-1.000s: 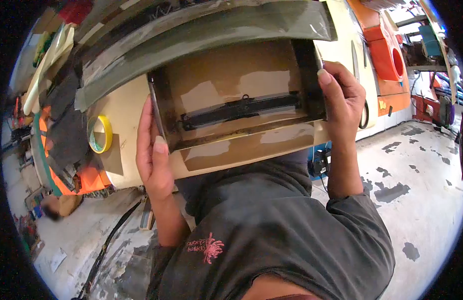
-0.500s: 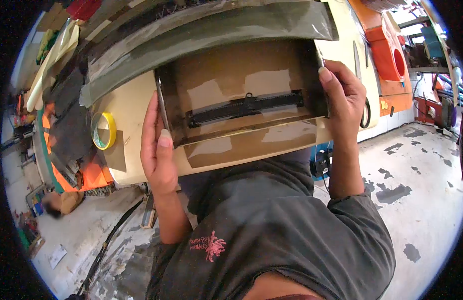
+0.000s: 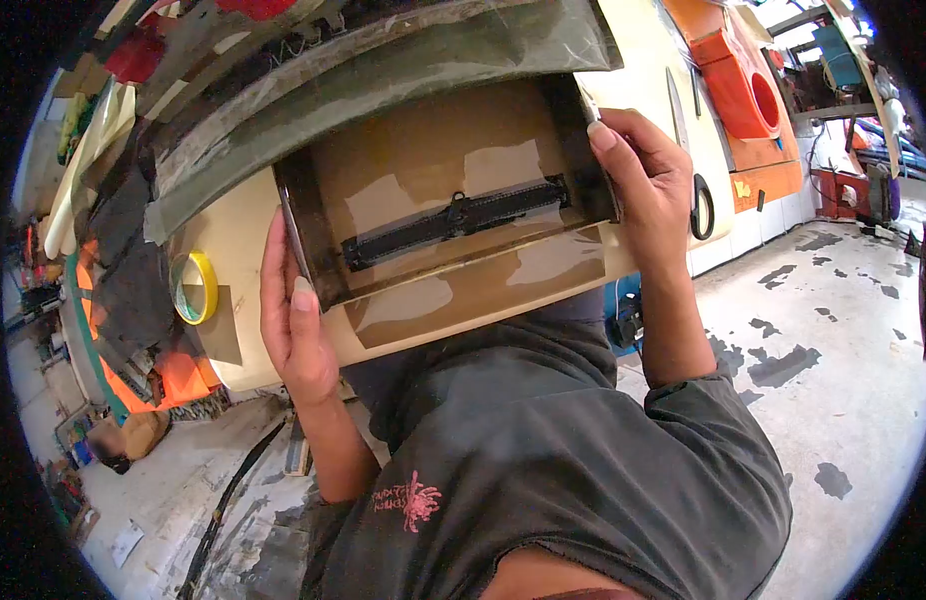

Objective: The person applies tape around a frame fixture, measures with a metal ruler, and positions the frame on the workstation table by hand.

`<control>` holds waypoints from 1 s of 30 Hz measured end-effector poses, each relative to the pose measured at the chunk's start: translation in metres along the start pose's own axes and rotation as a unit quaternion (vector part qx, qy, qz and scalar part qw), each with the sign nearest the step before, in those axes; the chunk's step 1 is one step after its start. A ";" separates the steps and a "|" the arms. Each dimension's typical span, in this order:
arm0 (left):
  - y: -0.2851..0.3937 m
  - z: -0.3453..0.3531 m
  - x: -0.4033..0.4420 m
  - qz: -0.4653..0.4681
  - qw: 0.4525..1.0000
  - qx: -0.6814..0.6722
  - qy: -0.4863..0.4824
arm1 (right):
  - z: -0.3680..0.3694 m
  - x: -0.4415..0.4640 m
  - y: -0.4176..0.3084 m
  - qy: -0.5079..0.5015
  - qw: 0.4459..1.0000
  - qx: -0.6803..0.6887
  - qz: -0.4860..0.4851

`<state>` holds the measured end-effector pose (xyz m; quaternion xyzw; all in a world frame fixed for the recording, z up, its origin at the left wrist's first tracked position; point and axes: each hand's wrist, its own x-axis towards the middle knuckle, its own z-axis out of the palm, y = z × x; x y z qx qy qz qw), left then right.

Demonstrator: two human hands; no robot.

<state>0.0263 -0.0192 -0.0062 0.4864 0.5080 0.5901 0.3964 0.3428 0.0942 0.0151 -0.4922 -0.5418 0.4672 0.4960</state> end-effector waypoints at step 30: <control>-0.005 0.002 0.001 0.030 0.999 0.033 0.016 | -0.002 0.003 0.010 0.013 0.997 -0.074 -0.012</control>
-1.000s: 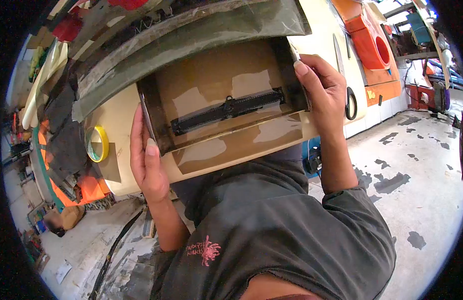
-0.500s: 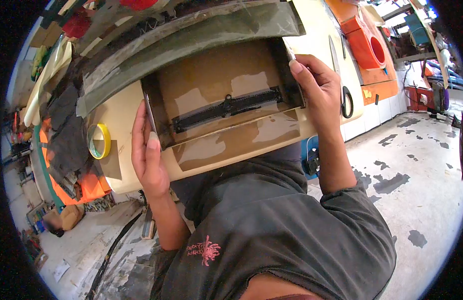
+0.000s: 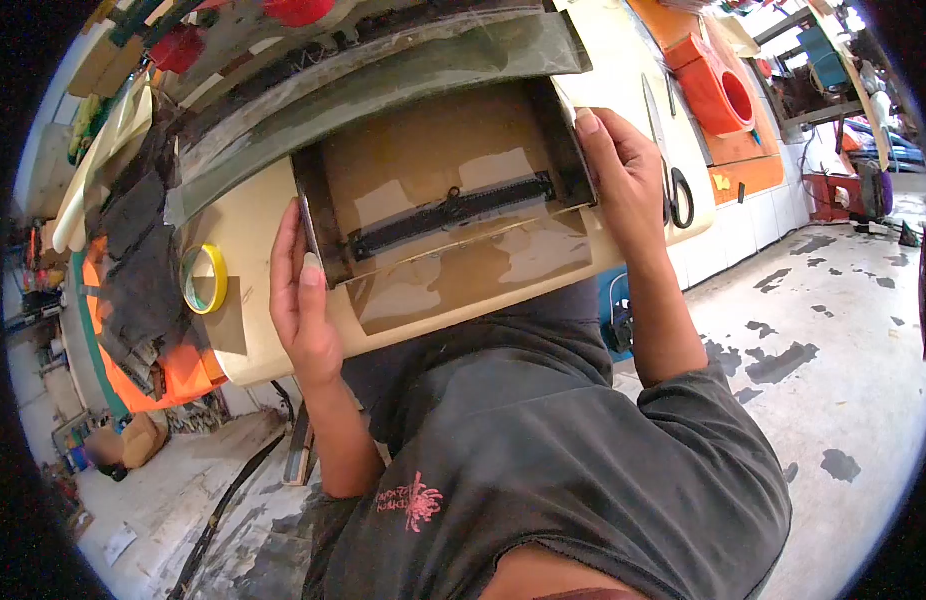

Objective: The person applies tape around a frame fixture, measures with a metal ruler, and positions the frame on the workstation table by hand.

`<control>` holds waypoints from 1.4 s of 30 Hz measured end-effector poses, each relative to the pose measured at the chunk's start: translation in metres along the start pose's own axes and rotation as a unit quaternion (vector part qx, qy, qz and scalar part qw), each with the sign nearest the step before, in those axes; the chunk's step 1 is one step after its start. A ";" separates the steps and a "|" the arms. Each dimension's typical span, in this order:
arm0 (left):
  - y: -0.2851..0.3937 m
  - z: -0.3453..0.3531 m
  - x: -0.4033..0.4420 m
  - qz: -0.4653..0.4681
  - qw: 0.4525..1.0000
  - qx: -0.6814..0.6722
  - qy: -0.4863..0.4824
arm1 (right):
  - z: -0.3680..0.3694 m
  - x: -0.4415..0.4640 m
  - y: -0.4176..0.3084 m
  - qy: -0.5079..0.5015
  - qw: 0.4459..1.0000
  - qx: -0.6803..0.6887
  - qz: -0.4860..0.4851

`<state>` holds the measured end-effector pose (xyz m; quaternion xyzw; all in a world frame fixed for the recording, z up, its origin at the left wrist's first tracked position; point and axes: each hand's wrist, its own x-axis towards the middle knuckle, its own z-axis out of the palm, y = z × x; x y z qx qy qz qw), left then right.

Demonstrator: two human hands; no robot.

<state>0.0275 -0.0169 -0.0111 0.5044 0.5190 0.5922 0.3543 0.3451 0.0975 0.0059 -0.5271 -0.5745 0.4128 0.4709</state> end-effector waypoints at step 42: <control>0.010 -0.008 -0.034 -0.048 0.920 0.387 -0.028 | -0.050 -0.020 -0.015 -0.210 0.930 -0.254 -0.163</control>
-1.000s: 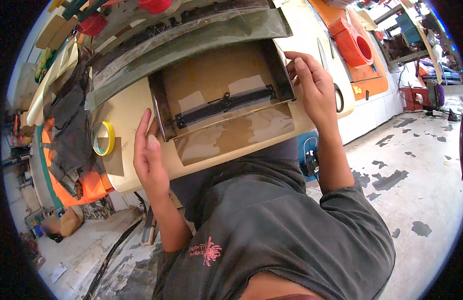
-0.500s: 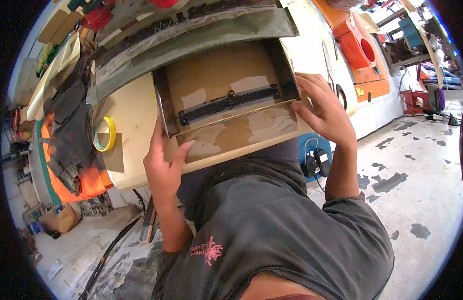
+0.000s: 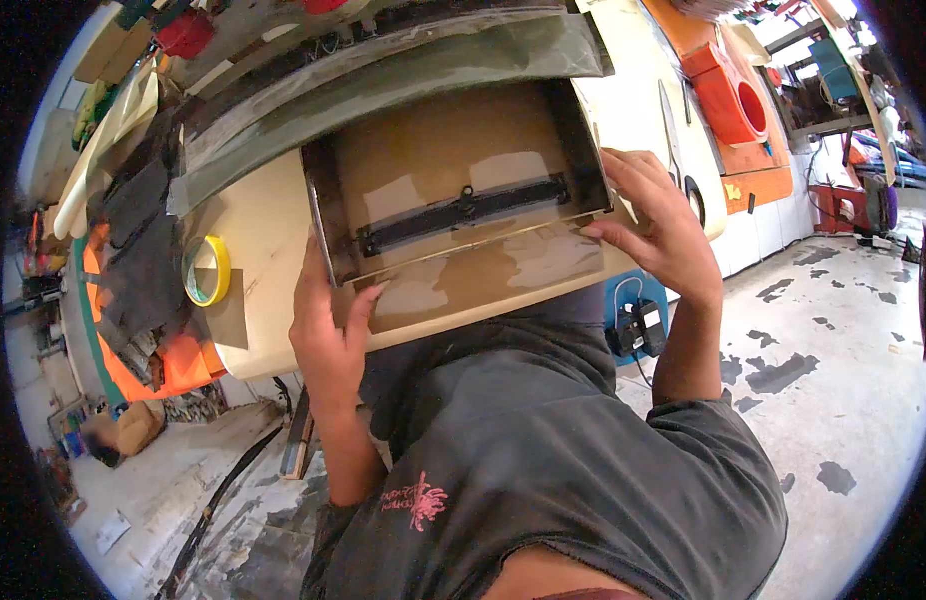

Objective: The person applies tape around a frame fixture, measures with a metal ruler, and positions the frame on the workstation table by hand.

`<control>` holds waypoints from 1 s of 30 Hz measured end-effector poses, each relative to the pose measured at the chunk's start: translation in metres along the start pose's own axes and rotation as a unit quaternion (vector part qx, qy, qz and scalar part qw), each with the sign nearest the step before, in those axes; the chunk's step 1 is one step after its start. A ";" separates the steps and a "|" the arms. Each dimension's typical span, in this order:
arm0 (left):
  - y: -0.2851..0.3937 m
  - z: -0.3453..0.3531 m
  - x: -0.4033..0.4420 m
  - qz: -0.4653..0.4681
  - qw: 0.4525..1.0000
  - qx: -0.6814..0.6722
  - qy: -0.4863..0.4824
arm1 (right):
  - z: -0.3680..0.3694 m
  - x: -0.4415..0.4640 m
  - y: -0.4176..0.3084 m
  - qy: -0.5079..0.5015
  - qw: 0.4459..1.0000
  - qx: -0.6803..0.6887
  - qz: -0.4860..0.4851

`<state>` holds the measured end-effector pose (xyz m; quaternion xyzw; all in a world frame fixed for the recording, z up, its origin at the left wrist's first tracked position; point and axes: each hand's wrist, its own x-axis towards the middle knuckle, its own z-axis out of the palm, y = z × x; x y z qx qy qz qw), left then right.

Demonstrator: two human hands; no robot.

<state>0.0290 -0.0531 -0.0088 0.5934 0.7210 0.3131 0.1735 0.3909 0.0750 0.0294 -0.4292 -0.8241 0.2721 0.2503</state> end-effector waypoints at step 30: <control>0.002 -0.001 0.001 -0.084 0.996 -0.022 -0.016 | 0.001 0.008 -0.005 -0.008 0.998 0.022 0.055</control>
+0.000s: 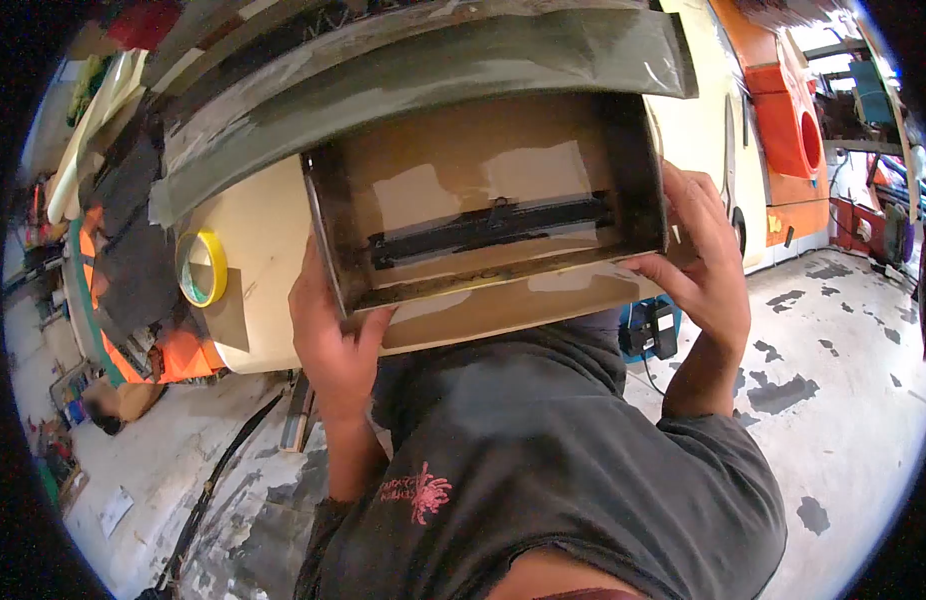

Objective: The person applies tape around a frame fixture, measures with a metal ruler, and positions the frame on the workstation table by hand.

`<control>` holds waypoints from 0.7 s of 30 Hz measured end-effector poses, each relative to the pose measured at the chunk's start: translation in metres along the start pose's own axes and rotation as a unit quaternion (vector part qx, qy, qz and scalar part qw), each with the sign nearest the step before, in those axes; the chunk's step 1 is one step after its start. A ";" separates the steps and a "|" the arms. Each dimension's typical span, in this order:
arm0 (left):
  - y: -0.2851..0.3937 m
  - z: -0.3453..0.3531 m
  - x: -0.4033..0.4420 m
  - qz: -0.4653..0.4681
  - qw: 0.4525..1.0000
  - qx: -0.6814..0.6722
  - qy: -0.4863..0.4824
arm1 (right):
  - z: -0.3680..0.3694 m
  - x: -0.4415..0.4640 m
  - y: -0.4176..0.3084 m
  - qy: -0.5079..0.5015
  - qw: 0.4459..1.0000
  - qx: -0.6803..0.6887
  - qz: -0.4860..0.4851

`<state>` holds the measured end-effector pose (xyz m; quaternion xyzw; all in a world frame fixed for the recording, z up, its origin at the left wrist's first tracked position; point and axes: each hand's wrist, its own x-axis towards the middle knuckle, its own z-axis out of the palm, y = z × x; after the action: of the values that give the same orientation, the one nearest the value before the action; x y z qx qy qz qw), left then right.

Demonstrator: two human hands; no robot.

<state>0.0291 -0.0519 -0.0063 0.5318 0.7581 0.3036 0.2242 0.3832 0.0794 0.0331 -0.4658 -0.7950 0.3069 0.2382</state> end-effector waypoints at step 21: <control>-0.006 0.000 0.027 0.161 0.984 0.069 0.040 | 0.008 0.012 -0.006 0.041 0.999 -0.008 -0.023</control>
<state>0.0156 -0.0278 -0.0110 0.6482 0.6902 0.3039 0.1048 0.3691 0.0860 0.0332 -0.4612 -0.7976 0.2760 0.2737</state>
